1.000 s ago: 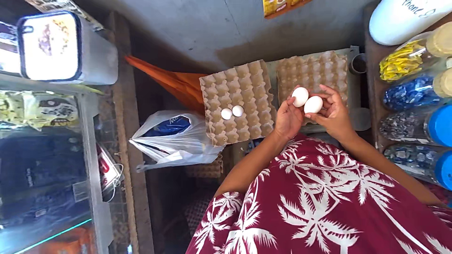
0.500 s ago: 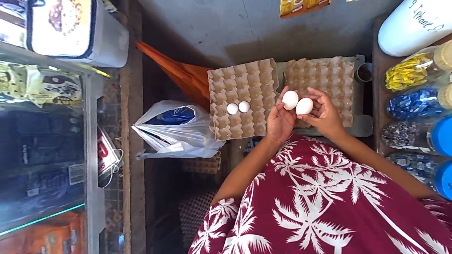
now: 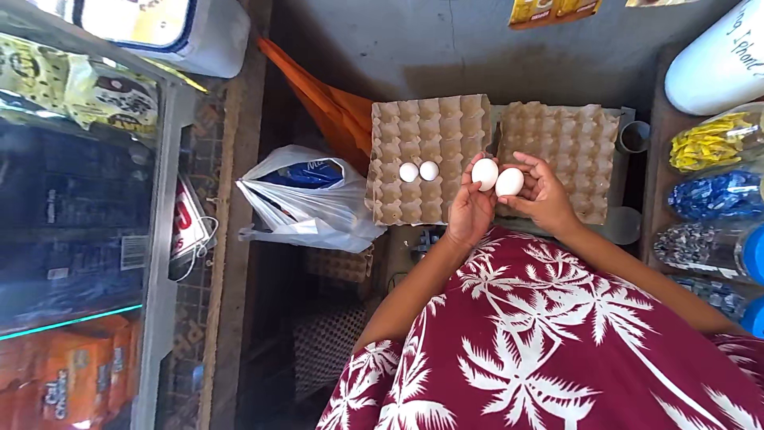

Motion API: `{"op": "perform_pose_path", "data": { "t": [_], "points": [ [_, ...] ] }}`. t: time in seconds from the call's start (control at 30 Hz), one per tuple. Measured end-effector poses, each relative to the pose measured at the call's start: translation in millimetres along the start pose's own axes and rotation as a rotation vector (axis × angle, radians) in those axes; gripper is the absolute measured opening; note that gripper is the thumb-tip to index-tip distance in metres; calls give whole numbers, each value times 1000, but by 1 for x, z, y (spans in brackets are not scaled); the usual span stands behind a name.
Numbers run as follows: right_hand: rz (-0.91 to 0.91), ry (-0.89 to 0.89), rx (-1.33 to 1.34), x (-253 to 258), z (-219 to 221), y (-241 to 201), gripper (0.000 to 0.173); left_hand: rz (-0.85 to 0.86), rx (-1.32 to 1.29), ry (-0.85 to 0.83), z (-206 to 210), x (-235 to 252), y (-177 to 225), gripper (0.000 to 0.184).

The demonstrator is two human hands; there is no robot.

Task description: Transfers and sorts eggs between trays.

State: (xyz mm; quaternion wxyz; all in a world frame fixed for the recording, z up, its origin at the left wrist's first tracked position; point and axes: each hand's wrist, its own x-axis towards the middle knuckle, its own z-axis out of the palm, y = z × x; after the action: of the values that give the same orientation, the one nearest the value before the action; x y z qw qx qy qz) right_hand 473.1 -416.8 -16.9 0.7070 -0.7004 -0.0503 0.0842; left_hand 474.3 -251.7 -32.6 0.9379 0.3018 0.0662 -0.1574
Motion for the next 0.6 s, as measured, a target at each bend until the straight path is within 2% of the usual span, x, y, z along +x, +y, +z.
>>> {"op": "perform_pose_path", "data": {
  "t": [0.6],
  "points": [
    [76,25,1,-4,2,1,64,-36,3,27,-1,1,-1,47]
  ]
}}
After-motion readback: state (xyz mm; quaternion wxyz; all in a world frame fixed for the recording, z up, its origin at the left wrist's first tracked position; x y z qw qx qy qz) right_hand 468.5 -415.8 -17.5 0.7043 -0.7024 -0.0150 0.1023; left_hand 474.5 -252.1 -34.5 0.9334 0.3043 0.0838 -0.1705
